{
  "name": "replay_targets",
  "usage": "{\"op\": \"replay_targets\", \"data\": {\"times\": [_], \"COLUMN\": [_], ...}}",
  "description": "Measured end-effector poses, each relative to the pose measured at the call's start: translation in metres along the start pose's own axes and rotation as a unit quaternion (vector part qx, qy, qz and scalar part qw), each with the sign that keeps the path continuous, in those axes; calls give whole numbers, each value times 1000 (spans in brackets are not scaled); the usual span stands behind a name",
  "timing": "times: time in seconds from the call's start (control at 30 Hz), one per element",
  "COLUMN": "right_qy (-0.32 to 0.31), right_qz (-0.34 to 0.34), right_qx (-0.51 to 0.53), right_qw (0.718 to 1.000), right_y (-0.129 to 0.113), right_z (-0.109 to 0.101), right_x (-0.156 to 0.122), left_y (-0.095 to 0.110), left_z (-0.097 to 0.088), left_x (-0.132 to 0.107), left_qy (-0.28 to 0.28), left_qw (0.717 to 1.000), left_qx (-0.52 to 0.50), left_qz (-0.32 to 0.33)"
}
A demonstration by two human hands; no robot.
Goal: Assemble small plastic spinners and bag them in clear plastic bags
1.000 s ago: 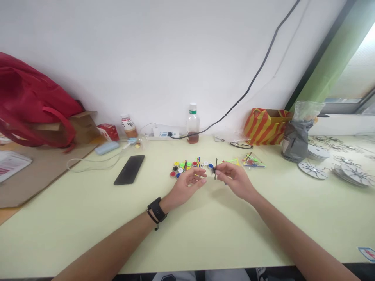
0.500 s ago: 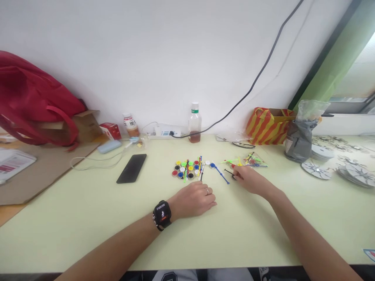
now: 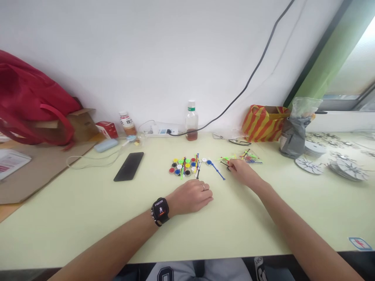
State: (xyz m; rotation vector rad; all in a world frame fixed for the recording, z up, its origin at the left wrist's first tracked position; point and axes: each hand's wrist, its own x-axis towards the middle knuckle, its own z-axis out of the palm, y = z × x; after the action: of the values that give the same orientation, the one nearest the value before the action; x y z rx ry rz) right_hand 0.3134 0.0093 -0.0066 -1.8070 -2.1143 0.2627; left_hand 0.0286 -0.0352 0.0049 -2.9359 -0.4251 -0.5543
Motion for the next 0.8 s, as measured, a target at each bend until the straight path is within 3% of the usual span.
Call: {"op": "replay_targets", "data": {"times": [0.37,0.47,0.67,0.8], "right_qy": [93,108,90,86], "right_qz": [40,-5,-175,-177], "right_qx": [-31,-10,28,-21], "right_qw": [994,994,980,980], "right_y": [-7,-9,-27,-38], "right_z": [12,11,21,30], "right_x": [7,3,-7,-9], "left_y": [-6,-9,-11,-9], "left_z": [-3,-5,-5,-5], "left_x": [-3,-5,-5,-4], "left_qy": [10,14,22,19], "left_qw": [996,994,989,987], "left_qx": [-73,-87,-120,-132], "left_qz": [-52,-69,-86,-92]}}
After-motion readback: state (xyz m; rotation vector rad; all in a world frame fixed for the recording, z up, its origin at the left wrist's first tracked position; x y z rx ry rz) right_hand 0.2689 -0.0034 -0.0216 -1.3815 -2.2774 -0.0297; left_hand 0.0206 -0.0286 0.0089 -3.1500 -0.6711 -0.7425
